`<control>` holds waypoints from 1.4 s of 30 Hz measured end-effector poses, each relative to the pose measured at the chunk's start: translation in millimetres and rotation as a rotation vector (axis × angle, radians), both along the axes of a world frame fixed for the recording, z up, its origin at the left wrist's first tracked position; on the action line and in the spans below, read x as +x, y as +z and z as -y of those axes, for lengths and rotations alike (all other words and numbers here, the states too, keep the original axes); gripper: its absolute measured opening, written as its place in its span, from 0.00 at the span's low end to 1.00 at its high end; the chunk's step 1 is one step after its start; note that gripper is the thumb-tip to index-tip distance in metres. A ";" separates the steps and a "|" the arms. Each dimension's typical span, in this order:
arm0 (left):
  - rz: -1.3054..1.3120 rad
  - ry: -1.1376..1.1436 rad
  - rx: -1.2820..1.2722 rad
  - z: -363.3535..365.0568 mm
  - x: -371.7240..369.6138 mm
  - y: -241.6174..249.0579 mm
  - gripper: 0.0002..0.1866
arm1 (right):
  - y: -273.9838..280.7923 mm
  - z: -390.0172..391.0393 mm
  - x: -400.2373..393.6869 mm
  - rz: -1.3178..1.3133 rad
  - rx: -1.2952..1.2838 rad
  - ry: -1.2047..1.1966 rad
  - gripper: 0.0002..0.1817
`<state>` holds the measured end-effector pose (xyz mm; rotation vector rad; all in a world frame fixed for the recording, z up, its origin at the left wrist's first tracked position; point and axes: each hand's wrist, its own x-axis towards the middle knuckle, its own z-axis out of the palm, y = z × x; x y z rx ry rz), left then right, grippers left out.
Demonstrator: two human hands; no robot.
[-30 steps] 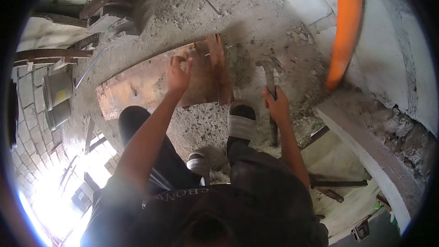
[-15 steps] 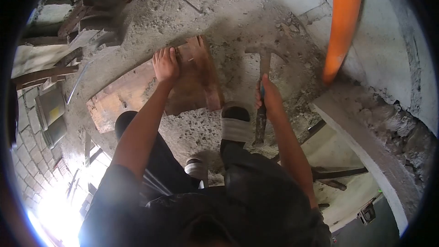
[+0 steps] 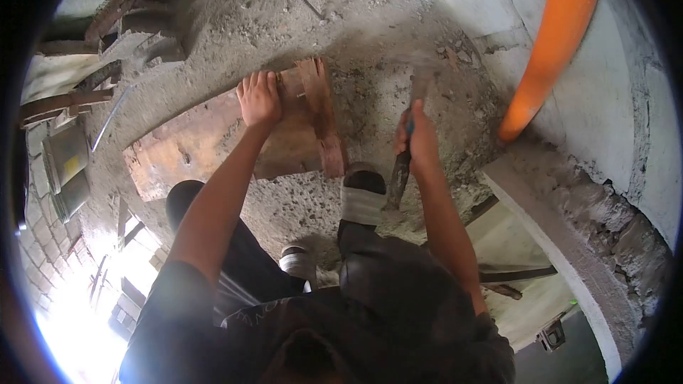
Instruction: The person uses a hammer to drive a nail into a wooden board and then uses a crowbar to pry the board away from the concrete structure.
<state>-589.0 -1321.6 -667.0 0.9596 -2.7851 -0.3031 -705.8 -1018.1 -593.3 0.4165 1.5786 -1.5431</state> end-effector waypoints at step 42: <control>0.054 0.005 0.062 -2.4 -7.5 -2.6 0.19 | -6.1 12.6 7.4 -0.034 0.184 0.114 0.26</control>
